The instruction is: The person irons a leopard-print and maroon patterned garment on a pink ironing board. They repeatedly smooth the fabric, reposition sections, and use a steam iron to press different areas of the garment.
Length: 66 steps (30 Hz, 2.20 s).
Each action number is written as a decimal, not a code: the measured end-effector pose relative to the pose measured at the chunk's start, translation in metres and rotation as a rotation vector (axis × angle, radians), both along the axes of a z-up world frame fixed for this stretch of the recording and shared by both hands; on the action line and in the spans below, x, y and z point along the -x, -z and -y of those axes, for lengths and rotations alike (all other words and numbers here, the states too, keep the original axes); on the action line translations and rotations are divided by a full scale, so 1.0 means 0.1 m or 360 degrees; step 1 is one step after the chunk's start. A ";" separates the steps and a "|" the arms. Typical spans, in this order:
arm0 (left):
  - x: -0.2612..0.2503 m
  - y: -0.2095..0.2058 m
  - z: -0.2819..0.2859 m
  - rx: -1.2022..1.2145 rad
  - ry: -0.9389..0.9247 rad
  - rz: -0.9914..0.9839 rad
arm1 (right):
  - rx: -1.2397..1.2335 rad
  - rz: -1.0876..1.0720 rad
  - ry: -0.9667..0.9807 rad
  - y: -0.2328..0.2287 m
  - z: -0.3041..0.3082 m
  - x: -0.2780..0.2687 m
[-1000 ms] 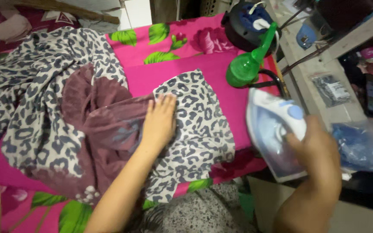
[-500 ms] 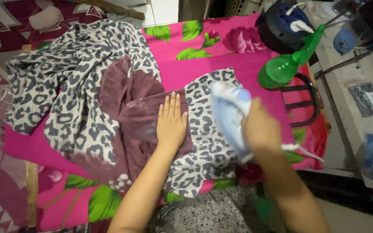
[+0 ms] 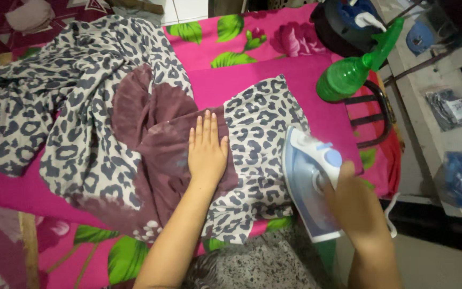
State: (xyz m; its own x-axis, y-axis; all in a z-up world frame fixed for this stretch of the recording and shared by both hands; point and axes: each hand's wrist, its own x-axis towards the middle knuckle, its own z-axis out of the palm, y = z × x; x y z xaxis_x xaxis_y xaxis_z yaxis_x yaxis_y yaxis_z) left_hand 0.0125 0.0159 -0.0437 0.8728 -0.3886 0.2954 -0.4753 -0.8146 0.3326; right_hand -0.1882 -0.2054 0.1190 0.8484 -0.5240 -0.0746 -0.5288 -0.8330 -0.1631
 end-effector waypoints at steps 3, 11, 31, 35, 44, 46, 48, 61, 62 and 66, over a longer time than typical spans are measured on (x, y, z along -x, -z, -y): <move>0.00 -0.01 -0.03 -0.0021 -0.0013 0.0009 | -0.0031 -0.0006 0.0051 0.00 0.00 -0.11; 0.01 -0.04 -0.05 -0.0047 -0.0074 0.0012 | 0.0021 -0.0039 -0.0034 0.08 0.28 -0.85; 0.03 -0.13 -0.10 0.0024 -0.0151 -0.0008 | -0.0010 0.0161 -0.0271 -0.10 0.35 -1.55; 0.04 -0.16 -0.10 -0.0010 -0.0180 -0.0032 | -0.0162 0.0128 -0.0376 -0.16 0.38 -1.67; 0.03 -0.24 -0.21 -0.0056 -0.0285 -0.0085 | -0.0120 0.0039 -0.0482 -0.15 0.11 -1.77; 0.03 -0.24 -0.22 -0.0034 -0.0271 -0.0124 | -0.0091 0.0067 -0.0539 -0.13 0.10 -1.88; 0.02 -0.22 -0.23 -0.0023 -0.0269 -0.0123 | -0.0213 0.0100 -0.0633 -0.15 0.15 -1.91; 0.00 -0.09 -0.25 -0.0100 -0.0294 -0.0053 | -0.0176 -0.0149 -0.0418 -0.31 -0.27 -1.20; 0.00 -0.09 -0.23 -0.0111 -0.0308 -0.0052 | -0.0154 -0.0026 -0.0497 -0.29 -0.32 -1.25; 0.01 -0.07 -0.20 -0.0110 -0.0355 -0.0090 | -0.0057 0.0010 -0.0515 -0.18 -0.40 -1.58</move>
State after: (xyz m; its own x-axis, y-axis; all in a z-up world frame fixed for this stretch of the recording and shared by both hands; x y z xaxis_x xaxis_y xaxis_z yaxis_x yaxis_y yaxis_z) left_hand 0.0118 0.0362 -0.0362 0.9537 -0.2022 0.2227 -0.2633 -0.9191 0.2932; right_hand -0.0306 -0.1655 0.1372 0.9710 -0.2243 -0.0825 -0.2366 -0.9513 -0.1975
